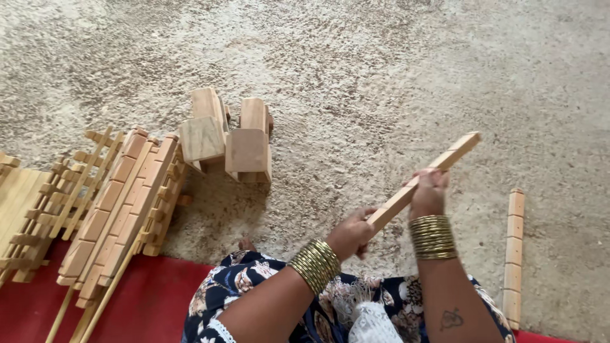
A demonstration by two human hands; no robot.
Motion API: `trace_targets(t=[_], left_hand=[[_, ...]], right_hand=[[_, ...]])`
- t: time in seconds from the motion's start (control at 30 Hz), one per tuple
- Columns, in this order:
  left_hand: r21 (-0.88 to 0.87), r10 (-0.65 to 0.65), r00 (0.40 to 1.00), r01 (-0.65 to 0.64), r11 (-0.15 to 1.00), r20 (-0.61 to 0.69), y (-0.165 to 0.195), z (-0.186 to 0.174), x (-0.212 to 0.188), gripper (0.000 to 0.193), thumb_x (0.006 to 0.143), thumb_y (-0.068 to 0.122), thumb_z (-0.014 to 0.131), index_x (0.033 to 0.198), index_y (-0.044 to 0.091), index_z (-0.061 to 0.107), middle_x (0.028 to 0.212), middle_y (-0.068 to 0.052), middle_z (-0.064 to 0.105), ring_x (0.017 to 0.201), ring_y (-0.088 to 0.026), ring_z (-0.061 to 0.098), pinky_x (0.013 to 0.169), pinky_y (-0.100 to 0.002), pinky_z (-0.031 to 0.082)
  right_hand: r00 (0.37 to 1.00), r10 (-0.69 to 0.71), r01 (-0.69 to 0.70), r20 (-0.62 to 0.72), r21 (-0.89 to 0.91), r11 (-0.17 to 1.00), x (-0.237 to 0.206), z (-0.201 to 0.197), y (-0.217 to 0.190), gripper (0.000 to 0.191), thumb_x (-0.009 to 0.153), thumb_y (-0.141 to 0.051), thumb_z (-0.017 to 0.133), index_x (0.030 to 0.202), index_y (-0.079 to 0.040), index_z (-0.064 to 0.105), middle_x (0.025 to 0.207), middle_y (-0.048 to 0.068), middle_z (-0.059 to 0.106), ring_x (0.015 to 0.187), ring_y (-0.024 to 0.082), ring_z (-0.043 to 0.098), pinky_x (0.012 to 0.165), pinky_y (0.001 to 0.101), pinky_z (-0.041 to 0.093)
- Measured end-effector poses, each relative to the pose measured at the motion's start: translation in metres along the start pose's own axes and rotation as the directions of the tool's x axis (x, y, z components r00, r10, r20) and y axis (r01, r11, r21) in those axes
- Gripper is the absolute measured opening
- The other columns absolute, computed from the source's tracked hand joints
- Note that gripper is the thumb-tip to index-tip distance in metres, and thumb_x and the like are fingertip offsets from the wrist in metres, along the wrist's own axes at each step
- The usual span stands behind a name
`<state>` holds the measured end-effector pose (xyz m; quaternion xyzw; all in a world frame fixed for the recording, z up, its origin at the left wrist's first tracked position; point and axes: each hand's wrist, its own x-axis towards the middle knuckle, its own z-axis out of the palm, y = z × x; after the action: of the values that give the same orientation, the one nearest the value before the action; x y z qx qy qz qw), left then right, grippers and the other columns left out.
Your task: The person sits on the floor and sands a long wooden slat, rubbing it repeatedly with a small abrasive block and turning the slat over to work different sides. Finished slats are set down beside other assembled wooden pieces on the floor.
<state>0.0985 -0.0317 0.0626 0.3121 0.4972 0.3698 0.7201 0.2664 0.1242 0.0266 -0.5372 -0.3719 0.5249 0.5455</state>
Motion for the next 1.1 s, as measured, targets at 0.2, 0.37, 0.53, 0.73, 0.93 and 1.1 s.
trace_targets(t=[0.2, 0.37, 0.53, 0.73, 0.93, 1.1], left_hand=[[0.214, 0.277, 0.898, -0.213, 0.953, -0.342, -0.019, 0.002, 0.010, 0.054, 0.107, 0.039, 0.031, 0.146, 0.001, 0.032, 0.115, -0.020, 0.063, 0.077, -0.019, 0.067, 0.066, -0.031, 0.060], [0.134, 0.433, 0.790, -0.418, 0.898, -0.434, -0.017, -0.018, 0.026, 0.053, 0.108, 0.037, 0.036, 0.140, -0.004, 0.036, 0.126, -0.023, 0.046, 0.098, -0.027, 0.068, 0.085, -0.033, 0.065], [0.077, 0.323, 0.775, -0.337, 0.939, -0.543, -0.001, -0.027, 0.022, 0.048, 0.105, 0.036, 0.043, 0.126, -0.006, 0.053, 0.108, -0.017, 0.062, 0.092, -0.024, 0.070, 0.077, -0.034, 0.065], [-0.396, 0.053, 0.795, -0.357, 0.846, -0.604, 0.016, -0.056, 0.010, 0.045, 0.107, 0.042, 0.037, 0.120, 0.004, 0.058, 0.093, -0.012, 0.066, 0.081, -0.020, 0.067, 0.069, -0.032, 0.059], [-0.470, 0.208, 0.749, -0.581, 0.665, -0.629, 0.007, -0.059, 0.023, 0.060, 0.108, 0.052, 0.029, 0.111, -0.001, 0.057, 0.081, -0.008, 0.062, 0.072, -0.015, 0.065, 0.064, -0.027, 0.059], [-0.441, 0.119, 0.683, -0.584, 0.681, -0.721, -0.001, -0.056, 0.033, 0.054, 0.106, 0.055, 0.032, 0.107, 0.007, 0.057, 0.081, -0.002, 0.059, 0.067, -0.011, 0.058, 0.061, -0.025, 0.055]], right_hand=[[0.963, -0.015, 0.066, 0.268, -0.181, 0.981, -0.075, 0.051, 0.020, 0.042, 0.107, -0.015, 0.040, 0.141, 0.008, 0.031, 0.100, 0.020, 0.069, 0.072, 0.022, 0.069, 0.054, 0.0279, 0.061], [0.780, -0.097, 0.280, 0.619, -0.206, 0.938, -0.122, 0.070, 0.016, 0.061, 0.100, -0.015, 0.052, 0.150, 0.006, 0.023, 0.111, 0.016, 0.064, 0.090, 0.020, 0.070, 0.068, 0.0267, 0.064], [0.763, -0.048, 0.573, 0.644, -0.640, 0.512, -0.129, 0.076, 0.010, 0.069, 0.095, -0.016, 0.062, 0.148, 0.005, 0.023, 0.106, 0.016, 0.067, 0.079, 0.025, 0.072, 0.061, 0.0332, 0.065], [0.602, -0.220, 0.763, 0.768, -0.471, 0.442, -0.146, 0.073, 0.032, 0.088, 0.084, -0.009, 0.068, 0.151, 0.010, 0.014, 0.100, 0.023, 0.065, 0.082, 0.033, 0.069, 0.071, 0.0423, 0.062], [0.651, -0.102, 0.682, 0.752, -0.521, 0.513, -0.149, 0.076, 0.032, 0.073, 0.092, -0.017, 0.064, 0.148, 0.004, 0.022, 0.122, 0.028, 0.061, 0.094, 0.033, 0.072, 0.078, 0.0410, 0.064], [0.722, -0.041, 0.651, 0.691, -0.658, 0.378, -0.151, 0.080, 0.040, 0.065, 0.098, -0.028, 0.061, 0.147, -0.002, 0.026, 0.125, 0.023, 0.064, 0.091, 0.029, 0.074, 0.068, 0.0380, 0.065]])
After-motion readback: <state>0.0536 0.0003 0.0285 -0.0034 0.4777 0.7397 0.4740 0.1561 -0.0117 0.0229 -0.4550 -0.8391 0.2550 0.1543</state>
